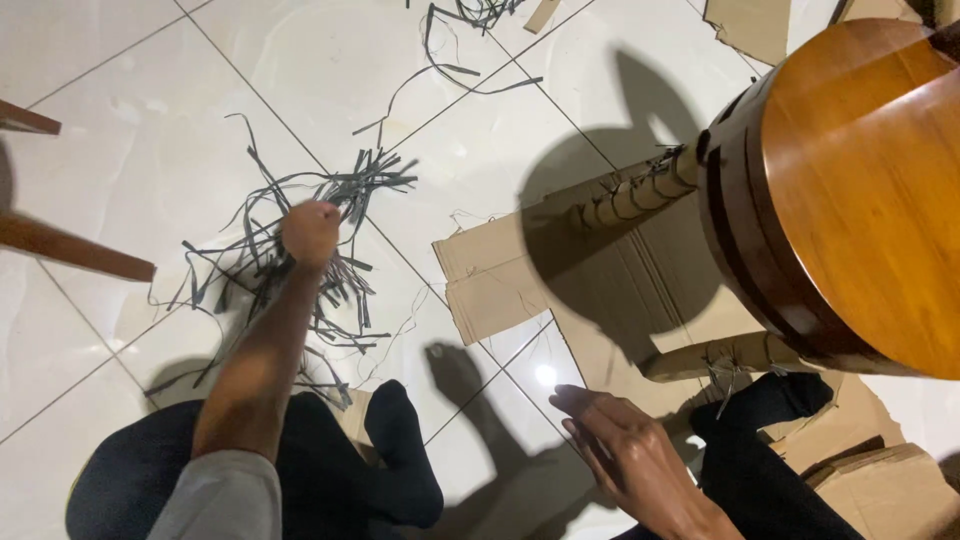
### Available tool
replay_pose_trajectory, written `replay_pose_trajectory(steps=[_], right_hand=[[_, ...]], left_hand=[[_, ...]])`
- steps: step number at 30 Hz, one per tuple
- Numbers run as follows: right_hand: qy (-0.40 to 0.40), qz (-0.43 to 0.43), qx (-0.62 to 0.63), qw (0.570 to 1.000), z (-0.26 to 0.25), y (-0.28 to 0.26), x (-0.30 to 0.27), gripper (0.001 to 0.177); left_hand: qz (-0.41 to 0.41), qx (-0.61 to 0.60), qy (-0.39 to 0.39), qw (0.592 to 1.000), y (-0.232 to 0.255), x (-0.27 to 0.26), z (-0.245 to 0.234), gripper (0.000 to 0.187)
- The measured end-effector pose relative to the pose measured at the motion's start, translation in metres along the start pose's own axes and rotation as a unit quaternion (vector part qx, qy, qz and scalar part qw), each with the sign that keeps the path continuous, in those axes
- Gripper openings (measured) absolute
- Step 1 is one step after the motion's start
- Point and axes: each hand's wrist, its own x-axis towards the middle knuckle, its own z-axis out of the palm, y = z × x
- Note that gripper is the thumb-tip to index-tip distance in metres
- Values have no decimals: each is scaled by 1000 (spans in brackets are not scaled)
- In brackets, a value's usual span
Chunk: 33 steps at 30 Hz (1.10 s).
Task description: Wrapping wooden stool legs with cardboard and securing them with plastic ties
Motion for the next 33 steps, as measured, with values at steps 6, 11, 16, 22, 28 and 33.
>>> replay_pose_trajectory(steps=[6,11,16,22,28,33], right_hand=[[45,5,48,998,-9,-17,-13,18],[64,16,66,996,-22,-24,-22,22],[76,1,68,995,-26,-21,-30,20],[82,49,50,994,-24,-21,-26,22],[127,86,123,980,-3,2,-8,63],[82,52,323,941,-22,-18,7,63]], left_hand=[[-21,-10,-77,997,-26,70,-43,41],[13,145,-156,977,38,57,-120,10],[25,-2,-266,964,109,-4,-125,7],[150,82,-348,922,233,-114,-144,19],[248,-87,-526,809,303,-215,-193,16],[370,-100,-508,771,319,-234,-179,4]])
